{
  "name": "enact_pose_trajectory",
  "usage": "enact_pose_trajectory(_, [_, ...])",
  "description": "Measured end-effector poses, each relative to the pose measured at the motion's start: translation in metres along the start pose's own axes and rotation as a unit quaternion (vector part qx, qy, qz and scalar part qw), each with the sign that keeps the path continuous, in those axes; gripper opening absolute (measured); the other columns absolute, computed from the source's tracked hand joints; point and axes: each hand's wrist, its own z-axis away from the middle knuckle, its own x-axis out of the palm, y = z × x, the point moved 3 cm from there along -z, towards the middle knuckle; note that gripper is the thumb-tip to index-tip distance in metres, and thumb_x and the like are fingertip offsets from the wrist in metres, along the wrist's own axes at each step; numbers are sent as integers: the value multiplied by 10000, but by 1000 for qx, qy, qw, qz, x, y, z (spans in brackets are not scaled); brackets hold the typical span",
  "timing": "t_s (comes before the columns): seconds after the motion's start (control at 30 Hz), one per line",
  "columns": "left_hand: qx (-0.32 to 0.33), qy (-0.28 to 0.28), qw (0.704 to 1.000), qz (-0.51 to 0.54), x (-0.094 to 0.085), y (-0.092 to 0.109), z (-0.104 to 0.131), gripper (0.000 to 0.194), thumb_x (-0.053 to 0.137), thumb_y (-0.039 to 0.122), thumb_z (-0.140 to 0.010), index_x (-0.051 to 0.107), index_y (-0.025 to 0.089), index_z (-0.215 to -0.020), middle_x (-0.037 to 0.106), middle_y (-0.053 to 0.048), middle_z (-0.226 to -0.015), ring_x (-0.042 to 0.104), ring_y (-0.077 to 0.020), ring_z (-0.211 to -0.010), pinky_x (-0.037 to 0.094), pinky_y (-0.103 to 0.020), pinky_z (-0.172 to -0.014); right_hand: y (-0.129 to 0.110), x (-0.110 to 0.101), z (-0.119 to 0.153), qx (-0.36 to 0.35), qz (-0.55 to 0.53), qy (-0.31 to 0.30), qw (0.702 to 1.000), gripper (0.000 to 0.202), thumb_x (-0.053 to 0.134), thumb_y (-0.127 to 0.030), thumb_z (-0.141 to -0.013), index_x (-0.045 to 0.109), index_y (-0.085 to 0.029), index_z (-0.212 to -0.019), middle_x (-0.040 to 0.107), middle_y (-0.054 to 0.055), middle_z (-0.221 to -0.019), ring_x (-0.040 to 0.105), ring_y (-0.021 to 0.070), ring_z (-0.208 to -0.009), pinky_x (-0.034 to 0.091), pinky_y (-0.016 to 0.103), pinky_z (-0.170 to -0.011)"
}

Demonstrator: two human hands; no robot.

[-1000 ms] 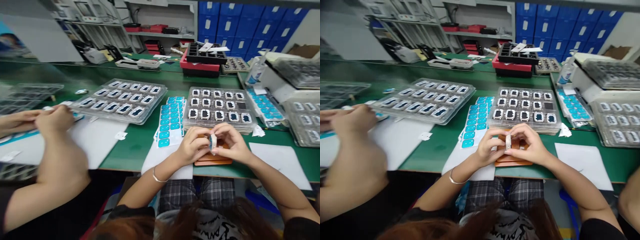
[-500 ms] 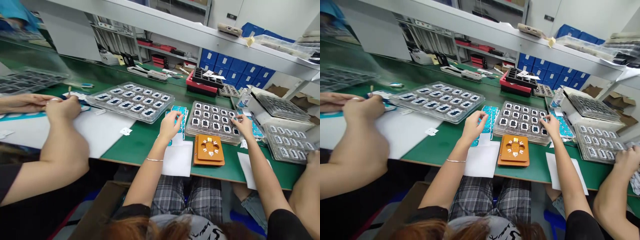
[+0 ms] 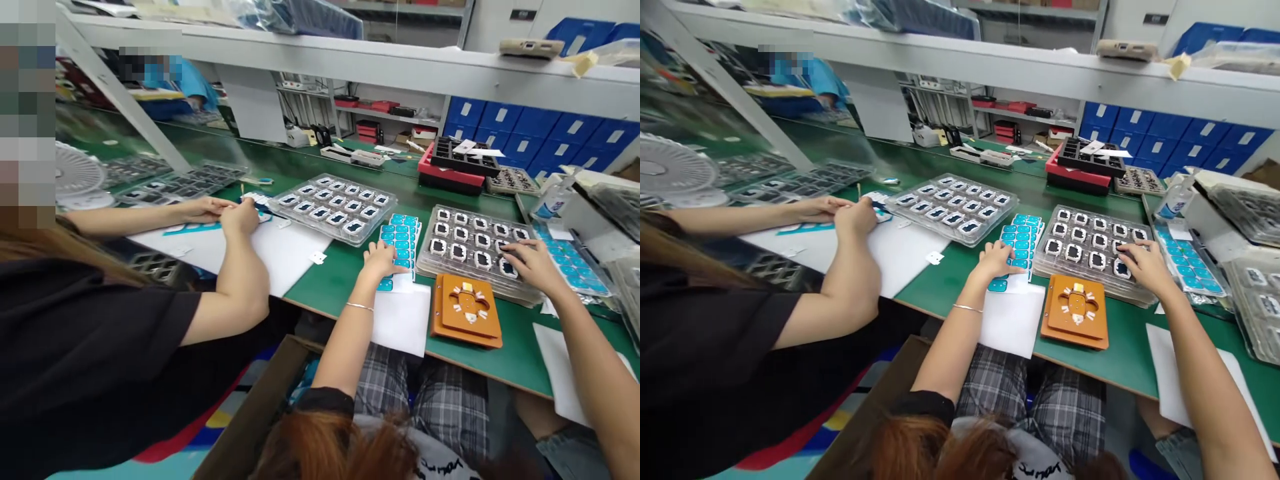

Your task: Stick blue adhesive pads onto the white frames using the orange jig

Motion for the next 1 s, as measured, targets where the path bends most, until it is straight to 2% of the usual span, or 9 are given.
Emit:
enact_pose_trajectory(0.2, [-9, -32, 999, 5, 4, 2, -1, 531, 803, 615, -633, 619, 232, -951, 435, -85, -1398, 384, -353, -1330, 356, -442, -1069, 6, 2, 1, -55, -3, -14, 998, 380, 470, -503, -929, 723, -237, -1024, 731, 134, -954, 529, 372, -1014, 412, 512, -855])
enact_pose_trajectory(0.37, [-31, -39, 999, -4, 5, 4, -1, 560, 828, 573, -620, 629, 232, -1017, 412, -99, -1403, 374, -350, -1337, 356, -419, -1068, 5, 1, 1, -56, -25, 15, 998, 347, 534, -514, -907, 715, -227, -980, 743, 128, -925, 569, 318, -902, 388, 482, -864])
enact_pose_trajectory(0.47, [-50, -43, 998, -13, 5, 3, -1, 583, 840, 575, -601, 639, 236, -1029, 410, -113, -1404, 359, -367, -1345, 351, -440, -1067, 4, -2, 2, -44, -34, 57, 997, 297, 567, -480, -878, 705, -225, -939, 745, 129, -948, 579, 303, -884, 405, 455, -837])
enact_pose_trajectory(0.6, [-63, -51, 997, -20, 5, 4, -3, 576, 839, 609, -575, 658, 247, -985, 409, -108, -1423, 343, -394, -1355, 352, -478, -1060, -6, -16, 12, -18, -32, 131, 991, 230, 604, -428, -863, 703, -222, -892, 728, 124, -845, 570, 292, -863, 439, 416, -783])
enact_pose_trajectory(0.7, [-71, -53, 996, -21, 5, 5, -4, 596, 842, 616, -560, 658, 247, -990, 403, -113, -1433, 336, -406, -1362, 357, -485, -1054, -27, -34, 26, -7, -54, 204, 977, 189, 664, -394, -858, 711, -222, -922, 710, 92, -823, 576, 244, -762, 466, 384, -740])
enact_pose_trajectory(0.77, [-71, -53, 996, -21, 6, 6, -4, 604, 845, 603, -565, 648, 250, -1013, 398, -111, -1436, 336, -395, -1365, 361, -471, -1055, -46, -45, 35, -26, -102, 238, 965, 155, 714, -349, -844, 722, -230, -944, 706, 66, -823, 581, 211, -699, 477, 356, -688])
enact_pose_trajectory(0.83, [-69, -55, 996, -21, 6, 7, -3, 600, 848, 588, -575, 634, 251, -1024, 397, -105, -1436, 340, -378, -1365, 365, -451, -1053, -67, -50, 40, -69, -147, 215, 963, 102, 717, -276, -859, 734, -243, -954, 718, 51, -849, 616, 202, -726, 488, 338, -682])
enact_pose_trajectory(0.93, [-68, -55, 996, -22, 5, 8, -1, 589, 847, 572, -594, 611, 253, -1029, 402, -96, -1426, 349, -356, -1359, 371, -431, -1045, -92, -48, 44, -128, -178, 109, 970, 137, 655, -209, -912, 744, -262, -1002, 730, 39, -933, 664, 196, -835, 517, 326, -739])
enact_pose_trajectory(1.0, [-67, -54, 996, -25, 5, 9, 0, 590, 846, 572, -598, 598, 250, -1026, 404, -94, -1422, 357, -353, -1350, 372, -427, -1037, -100, -44, 45, -141, -188, 50, 971, 164, 625, -216, -934, 738, -269, -1039, 728, 30, -957, 675, 185, -857, 535, 314, -753])
